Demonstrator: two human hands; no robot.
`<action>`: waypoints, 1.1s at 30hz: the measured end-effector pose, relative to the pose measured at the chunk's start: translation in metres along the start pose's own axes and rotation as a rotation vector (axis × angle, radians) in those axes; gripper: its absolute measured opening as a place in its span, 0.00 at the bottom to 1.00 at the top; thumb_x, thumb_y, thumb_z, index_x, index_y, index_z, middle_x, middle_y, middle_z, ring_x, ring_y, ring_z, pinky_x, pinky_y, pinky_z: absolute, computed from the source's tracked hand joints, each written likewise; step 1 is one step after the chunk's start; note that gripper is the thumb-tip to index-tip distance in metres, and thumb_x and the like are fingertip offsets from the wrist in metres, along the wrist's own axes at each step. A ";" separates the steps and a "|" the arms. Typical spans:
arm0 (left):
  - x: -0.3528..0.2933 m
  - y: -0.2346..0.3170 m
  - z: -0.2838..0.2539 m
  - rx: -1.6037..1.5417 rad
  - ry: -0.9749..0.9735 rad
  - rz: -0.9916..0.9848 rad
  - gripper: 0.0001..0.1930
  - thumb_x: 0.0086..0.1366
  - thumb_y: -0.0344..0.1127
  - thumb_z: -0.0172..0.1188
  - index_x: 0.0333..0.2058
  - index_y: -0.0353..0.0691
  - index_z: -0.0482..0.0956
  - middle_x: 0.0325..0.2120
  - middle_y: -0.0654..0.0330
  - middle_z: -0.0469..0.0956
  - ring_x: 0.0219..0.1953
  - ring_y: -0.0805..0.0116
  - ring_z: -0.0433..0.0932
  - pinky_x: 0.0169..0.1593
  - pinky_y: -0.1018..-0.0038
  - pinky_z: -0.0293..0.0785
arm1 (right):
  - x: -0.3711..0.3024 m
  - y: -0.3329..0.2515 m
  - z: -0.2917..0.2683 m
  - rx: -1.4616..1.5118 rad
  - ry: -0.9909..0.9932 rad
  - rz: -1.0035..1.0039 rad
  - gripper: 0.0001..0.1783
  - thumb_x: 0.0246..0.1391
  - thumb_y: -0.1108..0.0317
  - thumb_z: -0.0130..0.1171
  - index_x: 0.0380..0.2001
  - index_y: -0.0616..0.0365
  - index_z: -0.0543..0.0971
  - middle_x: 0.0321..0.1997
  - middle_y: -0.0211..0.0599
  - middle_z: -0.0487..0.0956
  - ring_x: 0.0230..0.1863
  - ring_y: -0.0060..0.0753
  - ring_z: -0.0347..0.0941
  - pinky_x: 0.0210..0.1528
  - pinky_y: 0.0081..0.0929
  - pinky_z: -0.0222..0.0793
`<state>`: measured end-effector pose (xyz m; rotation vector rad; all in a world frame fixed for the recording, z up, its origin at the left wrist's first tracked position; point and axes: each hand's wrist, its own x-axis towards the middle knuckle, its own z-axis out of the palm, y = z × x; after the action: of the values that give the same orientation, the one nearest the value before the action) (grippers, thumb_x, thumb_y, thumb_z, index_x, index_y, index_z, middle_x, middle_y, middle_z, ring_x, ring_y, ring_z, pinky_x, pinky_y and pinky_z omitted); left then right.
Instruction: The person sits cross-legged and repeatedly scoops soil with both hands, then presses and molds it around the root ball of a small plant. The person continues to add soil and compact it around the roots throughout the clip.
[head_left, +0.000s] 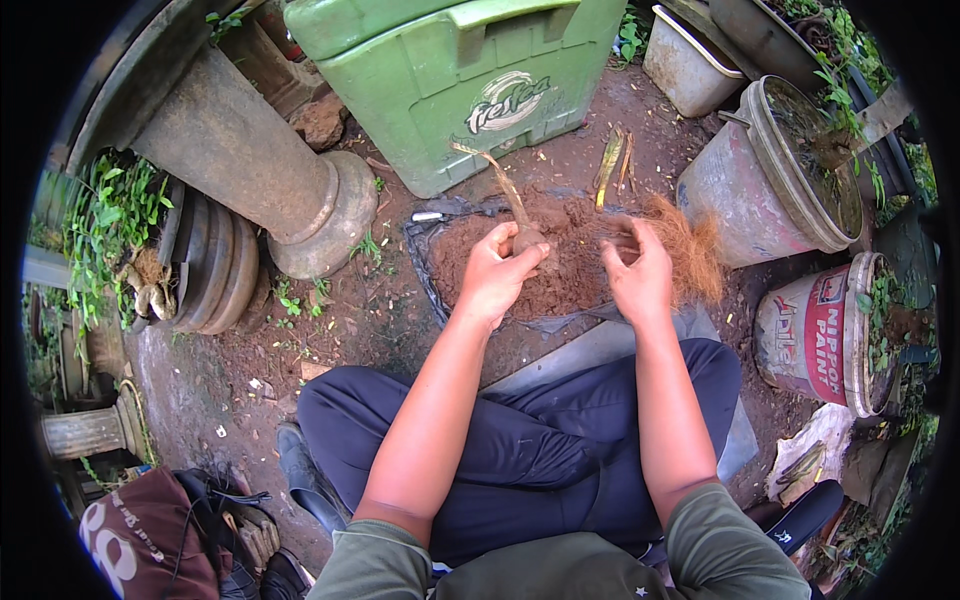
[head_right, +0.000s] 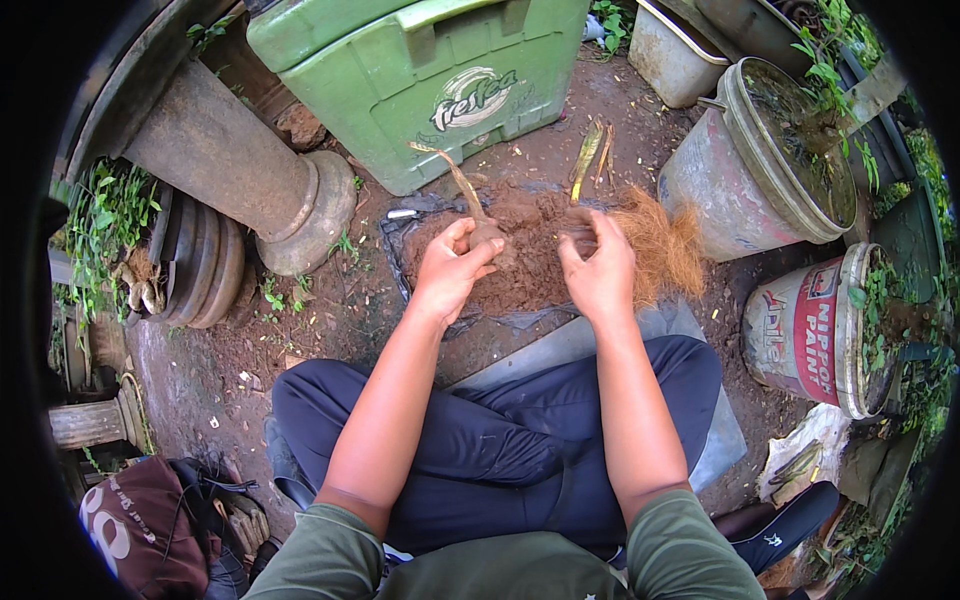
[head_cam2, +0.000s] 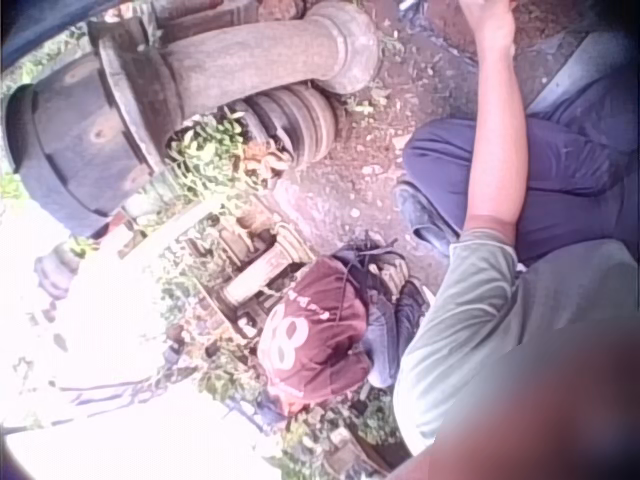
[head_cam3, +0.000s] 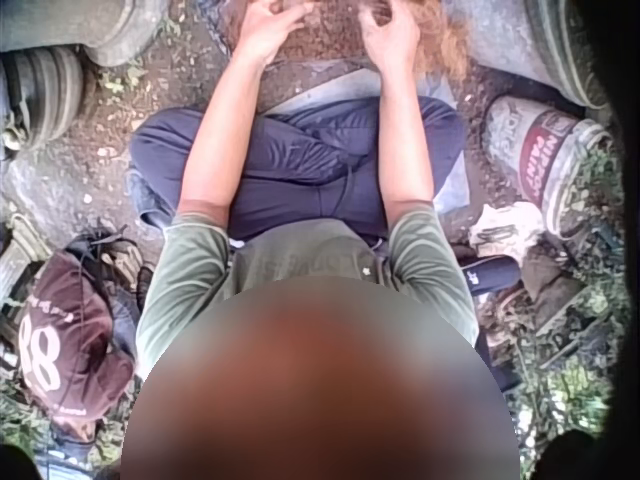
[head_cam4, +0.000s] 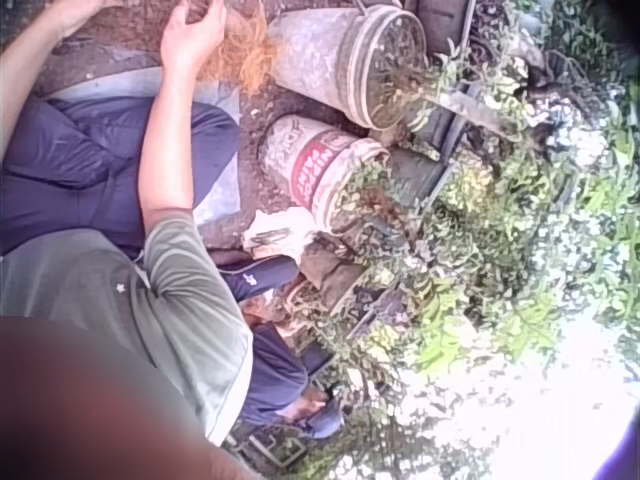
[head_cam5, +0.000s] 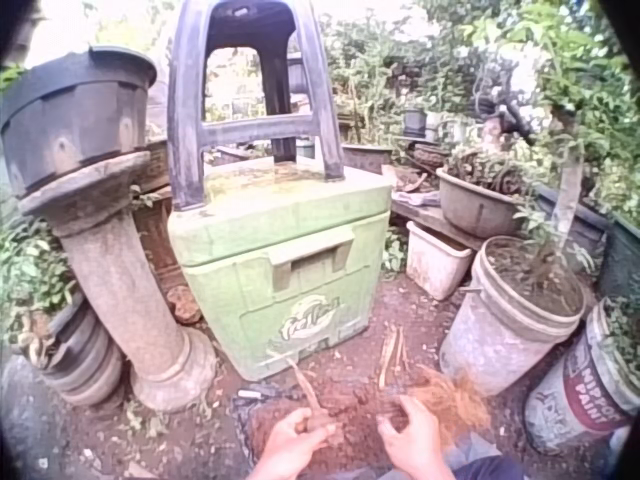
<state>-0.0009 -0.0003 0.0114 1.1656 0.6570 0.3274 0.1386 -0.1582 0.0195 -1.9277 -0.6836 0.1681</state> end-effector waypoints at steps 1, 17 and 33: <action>0.000 -0.002 0.002 -0.033 0.000 0.005 0.25 0.67 0.31 0.69 0.60 0.31 0.72 0.46 0.59 0.83 0.47 0.72 0.82 0.48 0.73 0.78 | -0.002 -0.003 0.004 0.164 -0.148 0.079 0.19 0.59 0.75 0.68 0.54 0.63 0.80 0.51 0.39 0.84 0.46 0.27 0.82 0.49 0.26 0.80; 0.007 -0.019 -0.002 0.055 -0.186 0.040 0.29 0.72 0.26 0.64 0.65 0.20 0.63 0.51 0.50 0.80 0.49 0.64 0.83 0.49 0.69 0.86 | -0.010 -0.011 0.005 0.100 -0.406 0.188 0.12 0.56 0.77 0.70 0.44 0.65 0.87 0.40 0.40 0.89 0.39 0.21 0.83 0.45 0.25 0.79; 0.005 -0.011 -0.007 -0.050 -0.162 -0.149 0.34 0.76 0.33 0.59 0.70 0.20 0.54 0.58 0.45 0.73 0.54 0.61 0.81 0.48 0.69 0.83 | -0.027 -0.008 0.030 -0.020 -0.098 -0.180 0.15 0.49 0.75 0.75 0.42 0.63 0.86 0.41 0.45 0.86 0.39 0.45 0.85 0.43 0.34 0.80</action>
<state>-0.0020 0.0033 -0.0019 1.0762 0.5861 0.1211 0.1008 -0.1462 0.0080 -1.8752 -0.9228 0.1438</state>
